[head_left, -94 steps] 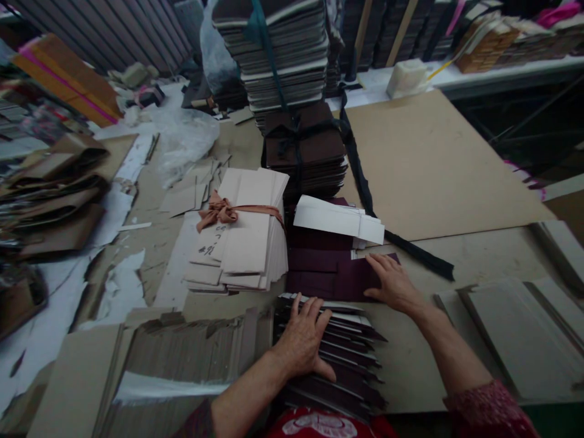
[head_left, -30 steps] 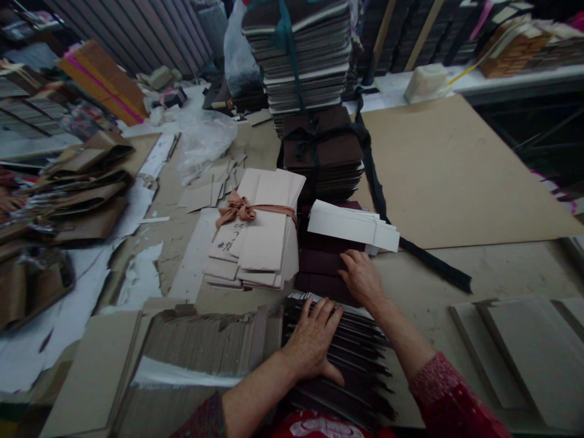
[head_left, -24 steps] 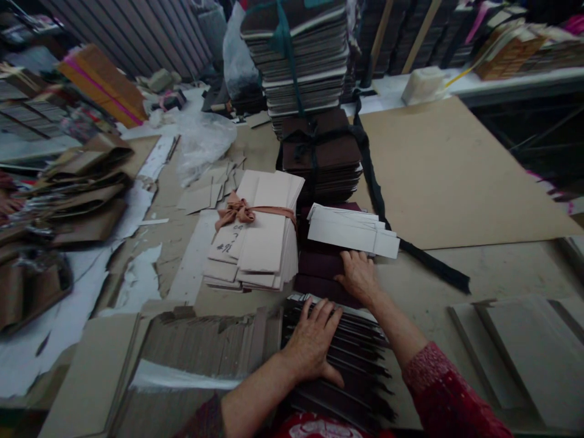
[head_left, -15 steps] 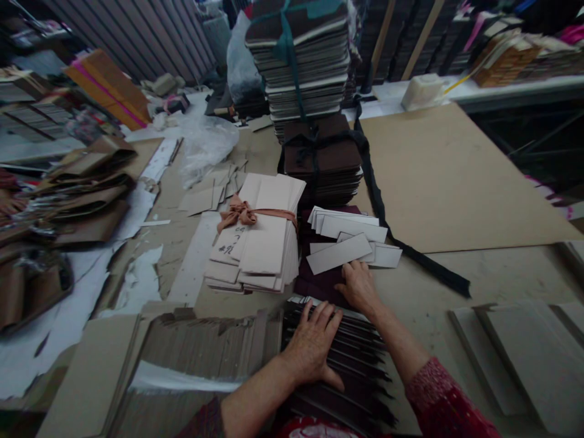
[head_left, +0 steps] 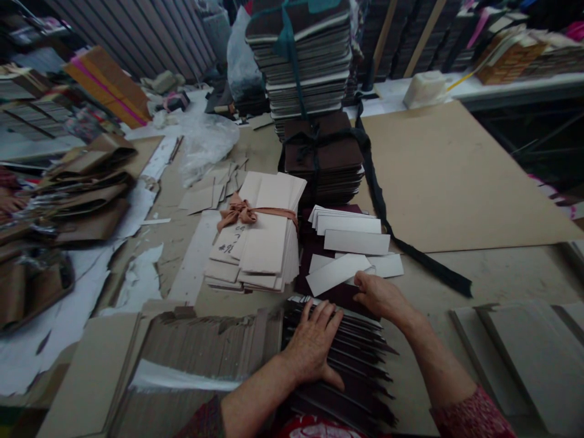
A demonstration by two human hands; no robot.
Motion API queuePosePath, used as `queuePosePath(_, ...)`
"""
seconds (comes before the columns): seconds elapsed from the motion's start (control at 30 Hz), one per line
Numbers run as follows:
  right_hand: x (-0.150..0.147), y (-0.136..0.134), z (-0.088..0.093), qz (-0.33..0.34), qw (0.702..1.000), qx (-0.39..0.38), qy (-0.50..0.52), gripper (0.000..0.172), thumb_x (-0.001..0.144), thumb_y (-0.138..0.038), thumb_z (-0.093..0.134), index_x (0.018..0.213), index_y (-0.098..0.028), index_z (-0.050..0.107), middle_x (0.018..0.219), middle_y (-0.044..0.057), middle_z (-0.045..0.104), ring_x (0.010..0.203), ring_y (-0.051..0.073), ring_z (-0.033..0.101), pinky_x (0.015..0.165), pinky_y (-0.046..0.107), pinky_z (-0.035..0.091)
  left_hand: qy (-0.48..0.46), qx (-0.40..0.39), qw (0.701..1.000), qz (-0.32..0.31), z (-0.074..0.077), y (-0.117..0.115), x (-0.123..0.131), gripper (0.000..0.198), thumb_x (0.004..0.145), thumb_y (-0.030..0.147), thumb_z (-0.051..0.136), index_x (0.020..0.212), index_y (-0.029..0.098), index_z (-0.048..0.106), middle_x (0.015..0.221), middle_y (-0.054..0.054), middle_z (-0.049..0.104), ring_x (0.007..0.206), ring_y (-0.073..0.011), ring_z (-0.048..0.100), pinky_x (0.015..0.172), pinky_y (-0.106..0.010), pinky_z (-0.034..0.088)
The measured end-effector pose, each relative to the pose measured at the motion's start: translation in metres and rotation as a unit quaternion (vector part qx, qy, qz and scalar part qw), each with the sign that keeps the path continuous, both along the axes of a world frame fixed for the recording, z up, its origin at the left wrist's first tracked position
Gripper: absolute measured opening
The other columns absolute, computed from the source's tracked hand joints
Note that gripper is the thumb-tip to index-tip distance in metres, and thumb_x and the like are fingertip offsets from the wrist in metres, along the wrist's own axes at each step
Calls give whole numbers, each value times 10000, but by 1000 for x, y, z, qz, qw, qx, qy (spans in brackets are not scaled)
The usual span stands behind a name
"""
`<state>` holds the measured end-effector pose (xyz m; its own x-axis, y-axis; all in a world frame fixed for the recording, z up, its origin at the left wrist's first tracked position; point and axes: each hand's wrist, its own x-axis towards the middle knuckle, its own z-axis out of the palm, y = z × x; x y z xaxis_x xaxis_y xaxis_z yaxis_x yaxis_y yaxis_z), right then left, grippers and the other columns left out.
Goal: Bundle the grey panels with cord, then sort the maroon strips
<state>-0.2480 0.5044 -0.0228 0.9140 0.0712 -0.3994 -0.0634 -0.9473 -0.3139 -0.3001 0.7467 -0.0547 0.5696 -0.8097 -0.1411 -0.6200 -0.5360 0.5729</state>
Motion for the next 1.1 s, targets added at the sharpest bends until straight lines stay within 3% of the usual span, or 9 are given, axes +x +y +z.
queuePosePath(0.1,9,-6,1,-9,998,-5,-57,136,879,-208,653,1002,-207,594,1005,70,647,976,249,598,813,330,444,0,-2,1000,0,0,0,0,1276,595,887,650,1540,137,234,1532,-202,381,1440,-398,302,1217,-627,74)
queuePosePath(0.2,26,-13,-2,-19,989,-12,-146,332,905,-223,604,1231,-188,548,1297,127,548,1236,303,464,1032,416,388,-4,-1,1000,-1,0,-1,1,1289,583,885,662,1542,141,228,1525,-202,389,1433,-402,313,1214,-633,89)
queuePosePath(0.3,38,-20,-11,-31,977,-35,-206,513,838,-230,674,1319,-189,501,1407,140,463,1295,345,409,1049,477,392,-3,-2,1000,-4,-1,0,1,1294,576,884,670,1545,154,218,1523,-196,393,1432,-401,320,1212,-635,105)
queuePosePath(0.47,32,-28,-25,-49,982,-35,-178,541,793,-280,720,1279,-160,515,1303,176,506,1179,353,512,904,471,476,-7,-5,1000,-3,0,1,2,1290,580,875,679,1544,148,225,1518,-204,397,1427,-407,324,1209,-639,106)
queuePosePath(0.7,32,-18,-14,-38,980,12,-193,177,982,-310,482,1040,-195,604,980,82,643,904,230,614,812,345,487,-3,-6,1000,0,0,0,2,1292,579,884,669,1541,142,229,1515,-207,404,1427,-403,324,1214,-627,101)
queuePosePath(0.8,49,-16,-7,-44,973,15,-226,255,970,-260,480,1182,-170,589,1170,139,618,1116,272,551,980,396,434,5,-8,1000,4,-1,-1,2,1300,568,897,660,1542,149,233,1528,-203,390,1431,-405,318,1214,-632,91)
queuePosePath(0.93,66,-20,-4,9,983,-37,-180,729,807,-266,706,1466,-218,398,1525,132,385,1391,356,315,1093,511,330,17,-9,1000,5,0,0,2,1298,571,902,653,1544,152,235,1533,-206,383,1433,-406,315,1216,-629,77)
queuePosePath(1.0,68,-21,-4,31,985,-80,-149,857,751,-281,768,1496,-243,346,1554,124,336,1418,372,261,1103,535,297,24,-10,1000,5,1,0,2,1287,584,904,640,1547,154,231,1538,-206,377,1440,-398,307,1220,-616,61)
queuePosePath(1.1,66,-22,-3,48,983,-106,-141,801,737,-301,794,1437,-223,413,1429,143,458,1330,369,352,1094,538,275,25,-10,1000,5,2,-1,3,1293,580,909,635,1547,154,228,1538,-202,377,1444,-396,296,1220,-615,52)
